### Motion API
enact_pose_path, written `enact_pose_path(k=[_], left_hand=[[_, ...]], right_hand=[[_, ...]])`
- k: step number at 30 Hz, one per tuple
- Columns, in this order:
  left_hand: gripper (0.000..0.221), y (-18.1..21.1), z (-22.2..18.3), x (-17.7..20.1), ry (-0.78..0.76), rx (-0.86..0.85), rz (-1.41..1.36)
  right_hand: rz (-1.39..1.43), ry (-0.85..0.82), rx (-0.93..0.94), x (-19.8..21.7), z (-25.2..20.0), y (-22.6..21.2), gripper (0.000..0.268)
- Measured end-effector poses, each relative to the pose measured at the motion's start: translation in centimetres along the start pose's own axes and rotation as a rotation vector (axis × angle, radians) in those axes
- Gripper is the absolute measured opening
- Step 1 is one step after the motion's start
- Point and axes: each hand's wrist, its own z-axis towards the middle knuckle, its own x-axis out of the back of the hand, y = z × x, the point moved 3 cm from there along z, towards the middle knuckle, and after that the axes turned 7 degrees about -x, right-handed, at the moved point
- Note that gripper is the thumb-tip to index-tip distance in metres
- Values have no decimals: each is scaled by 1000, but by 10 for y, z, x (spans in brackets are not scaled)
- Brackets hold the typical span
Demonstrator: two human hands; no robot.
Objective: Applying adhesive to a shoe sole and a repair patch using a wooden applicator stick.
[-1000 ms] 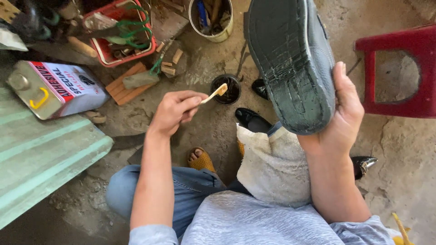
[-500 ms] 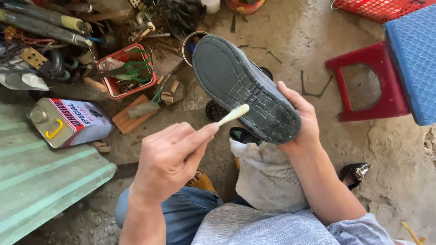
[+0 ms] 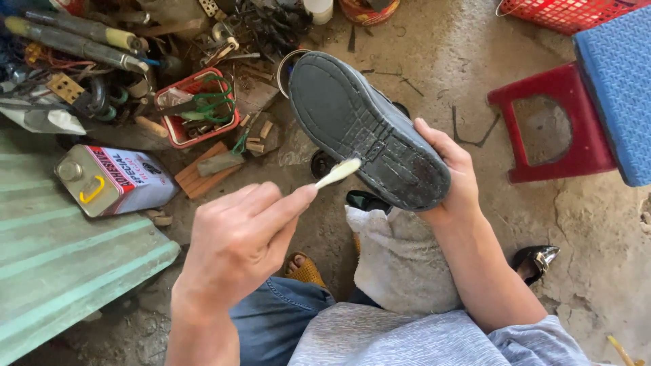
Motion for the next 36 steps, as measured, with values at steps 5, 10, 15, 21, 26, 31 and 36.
enact_pose_path(k=[5,10,15,21,26,31,36], left_hand=[[23,-5,11,-11,39,-43,96],[22,-10,-16,-10,16,26,-195],[25,-11,-9,-32,125,36,-184],[27,12,-9,-40,77,-40,-361],[31,11,-7,-58,147,-22,-246],[30,10,-11,-70,204,6,-285],[32,30,3,-74,337,-70,-355]], right_hand=[[-43,-2,16,-5,-3,1,27],[144,-172,-10,-2,2,-1,32],[136,-129,40,-6,3,2,28],[133,-103,116,-4,6,2,25],[150,-134,152,-9,10,2,31],[201,-77,145,-4,14,3,27],[314,-122,166,-15,0,3,26]])
